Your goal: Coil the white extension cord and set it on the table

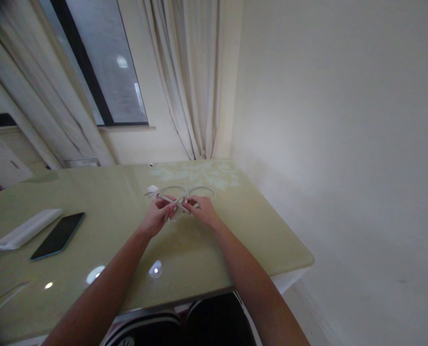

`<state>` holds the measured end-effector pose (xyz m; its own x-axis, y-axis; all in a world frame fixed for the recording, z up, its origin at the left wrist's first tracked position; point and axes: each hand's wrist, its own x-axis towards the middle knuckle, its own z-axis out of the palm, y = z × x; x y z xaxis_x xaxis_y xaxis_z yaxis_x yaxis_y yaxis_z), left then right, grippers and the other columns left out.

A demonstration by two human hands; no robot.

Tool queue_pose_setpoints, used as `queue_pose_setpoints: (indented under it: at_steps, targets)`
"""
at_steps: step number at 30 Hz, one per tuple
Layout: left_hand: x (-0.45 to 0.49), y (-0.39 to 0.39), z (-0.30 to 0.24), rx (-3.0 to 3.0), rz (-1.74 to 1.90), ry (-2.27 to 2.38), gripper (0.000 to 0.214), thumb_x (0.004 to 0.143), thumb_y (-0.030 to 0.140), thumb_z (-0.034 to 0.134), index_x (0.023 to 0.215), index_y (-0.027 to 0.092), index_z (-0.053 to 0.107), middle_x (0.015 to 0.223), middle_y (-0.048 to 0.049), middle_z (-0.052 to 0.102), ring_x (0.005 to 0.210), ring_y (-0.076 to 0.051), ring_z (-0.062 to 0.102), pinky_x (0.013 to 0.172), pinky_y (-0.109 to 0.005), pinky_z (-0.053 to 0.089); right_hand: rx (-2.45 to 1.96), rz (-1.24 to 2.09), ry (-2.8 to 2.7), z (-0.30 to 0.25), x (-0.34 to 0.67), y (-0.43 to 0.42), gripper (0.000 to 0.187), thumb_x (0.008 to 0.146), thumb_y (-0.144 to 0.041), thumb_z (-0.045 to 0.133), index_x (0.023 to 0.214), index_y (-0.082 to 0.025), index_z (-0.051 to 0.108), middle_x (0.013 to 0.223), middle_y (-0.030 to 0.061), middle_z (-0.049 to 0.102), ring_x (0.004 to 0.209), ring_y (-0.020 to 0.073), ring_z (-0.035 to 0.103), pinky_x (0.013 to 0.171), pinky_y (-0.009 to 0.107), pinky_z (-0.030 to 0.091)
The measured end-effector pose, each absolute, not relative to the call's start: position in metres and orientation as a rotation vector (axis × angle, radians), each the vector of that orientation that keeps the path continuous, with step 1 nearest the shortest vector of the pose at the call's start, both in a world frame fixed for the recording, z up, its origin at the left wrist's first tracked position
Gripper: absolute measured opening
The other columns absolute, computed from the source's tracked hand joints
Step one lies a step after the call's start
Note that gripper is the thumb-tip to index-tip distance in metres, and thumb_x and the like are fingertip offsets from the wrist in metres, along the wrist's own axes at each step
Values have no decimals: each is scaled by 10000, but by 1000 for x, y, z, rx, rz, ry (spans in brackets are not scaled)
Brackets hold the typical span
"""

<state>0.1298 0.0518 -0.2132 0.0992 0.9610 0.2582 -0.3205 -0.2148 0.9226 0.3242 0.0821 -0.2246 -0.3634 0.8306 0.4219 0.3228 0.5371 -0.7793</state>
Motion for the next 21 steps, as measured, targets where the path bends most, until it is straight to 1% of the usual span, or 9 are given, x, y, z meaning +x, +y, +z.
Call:
queue_pose_setpoints:
  at_steps: [4,5,6,8,10,13,15,18,21]
  targets:
    - [130,50,-210,1109,1429,707,382,613,406,930,831,158,738,539,40,573,445,-67,456,429,-196,313,-868,763,-2065,-223,327,81,605,1047,-628,274,1198,-269,737,1127,39,764,1113,230,674,1106,424,350]
    - [129,50,-210,1086,1447,710,384,613,406,930,834,161,734,523,49,556,436,-65,452,424,-192,310,-847,788,-2088,-223,327,80,591,1035,-645,314,1225,-265,725,1151,44,758,1134,238,665,1125,436,322]
    - [128,51,-210,1064,1467,718,387,613,406,930,838,163,730,513,56,544,429,-64,452,419,-188,307,-837,800,-2111,-224,328,80,572,990,-679,426,1241,-255,716,1160,52,753,1132,248,662,1131,444,307]
    - [125,53,-210,1030,1495,735,398,608,405,930,847,163,723,511,62,539,420,-61,456,410,-179,298,-851,772,-2148,-225,328,78,618,820,-696,701,1235,-237,714,1144,59,750,1089,256,663,1125,452,302]
    - [123,56,-212,1023,1491,738,399,611,399,926,850,158,716,507,63,536,413,-61,459,403,-175,292,-879,704,-2180,-226,328,77,614,710,-643,832,1164,-240,740,1091,47,748,1054,247,660,1116,452,306]
    - [123,60,-214,985,1495,742,356,636,352,912,843,150,705,568,37,604,474,-79,534,461,-180,388,-864,642,-2225,-227,328,77,385,770,-569,826,963,-239,785,1111,46,717,1127,244,629,1114,439,318]
    - [124,60,-214,925,1509,732,319,655,320,899,825,149,690,721,-12,702,614,-112,637,589,-207,498,-835,641,-2238,-227,328,78,321,834,-548,781,871,-229,786,1152,51,694,1174,243,610,1121,432,325]
    - [126,57,-214,861,1413,665,291,715,319,861,847,160,656,996,-86,767,858,-197,725,794,-307,569,-785,696,-2232,-230,324,79,360,908,-567,690,857,-225,788,1106,47,704,1114,220,637,1080,396,393]
    - [128,54,-213,833,1278,620,270,787,332,805,910,178,622,1015,-109,773,928,-258,745,829,-376,580,-746,708,-2194,-233,320,79,376,918,-576,668,968,-225,790,1106,57,719,1074,220,656,1024,369,450]
